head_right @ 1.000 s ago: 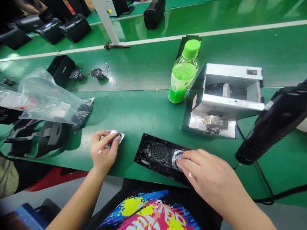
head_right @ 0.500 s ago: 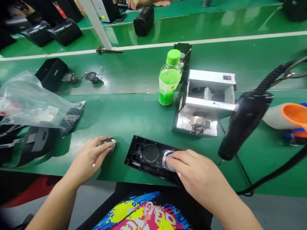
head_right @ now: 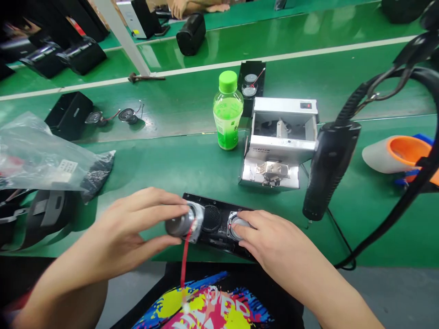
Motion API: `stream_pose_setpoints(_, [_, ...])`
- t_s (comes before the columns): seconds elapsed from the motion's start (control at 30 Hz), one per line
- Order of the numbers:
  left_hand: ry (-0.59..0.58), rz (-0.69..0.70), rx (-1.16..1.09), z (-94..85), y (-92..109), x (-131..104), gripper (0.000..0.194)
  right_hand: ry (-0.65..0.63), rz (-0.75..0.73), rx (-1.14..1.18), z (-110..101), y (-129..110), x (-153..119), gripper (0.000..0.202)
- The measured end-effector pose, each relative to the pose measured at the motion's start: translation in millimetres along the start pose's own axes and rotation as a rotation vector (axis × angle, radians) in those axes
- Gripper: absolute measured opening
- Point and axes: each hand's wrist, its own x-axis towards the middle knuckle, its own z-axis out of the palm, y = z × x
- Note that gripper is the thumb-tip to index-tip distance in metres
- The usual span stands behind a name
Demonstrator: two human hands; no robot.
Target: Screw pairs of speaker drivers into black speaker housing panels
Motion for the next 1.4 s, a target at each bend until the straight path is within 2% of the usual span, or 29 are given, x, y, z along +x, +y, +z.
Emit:
stream_pose_setpoints(0.13, [-0.14, 0.109, 0.073, 28.6, 5, 32, 0.034, -0.019, 0.025, 0.054, -1, -2, 2, 0.032])
stream_pose_setpoints(0.27, [-0.195, 0.135, 0.153, 50.5, -5, 39, 0.043, -0.028, 0.063, 0.1, -2, -6, 2, 0.024])
stream_pose_setpoints(0.4, [-0.201, 0.131, 0.239, 59.5, -7, 41, 0.048, -0.023, 0.055, 0.124, -3, -6, 2, 0.019])
stream_pose_setpoints(0.63, [-0.228, 0.096, 0.226, 62.8, -7, 42, 0.054, -0.025, 0.038, 0.115, -5, -5, 4, 0.019])
stream_pose_setpoints(0.83, [-0.279, 0.088, 0.177, 59.2, -10, 40, 0.048, -0.043, 0.019, 0.103, -4, -3, -3, 0.027])
stream_pose_setpoints(1.0, [-0.268, 0.098, 0.161, 60.7, -14, 38, 0.037, -0.031, -0.001, 0.109, 0, 0, 1, 0.025])
stream_pose_setpoints(1.27, [-0.251, 0.125, 0.153, 63.7, -15, 36, 0.033, -0.028, -0.031, 0.082, 1, 0, 1, 0.028])
stream_pose_setpoints(1.4, [-0.244, 0.121, 0.152, 65.7, -16, 37, 0.038, -0.01, -0.058, 0.067, 1, 0, 0, 0.028])
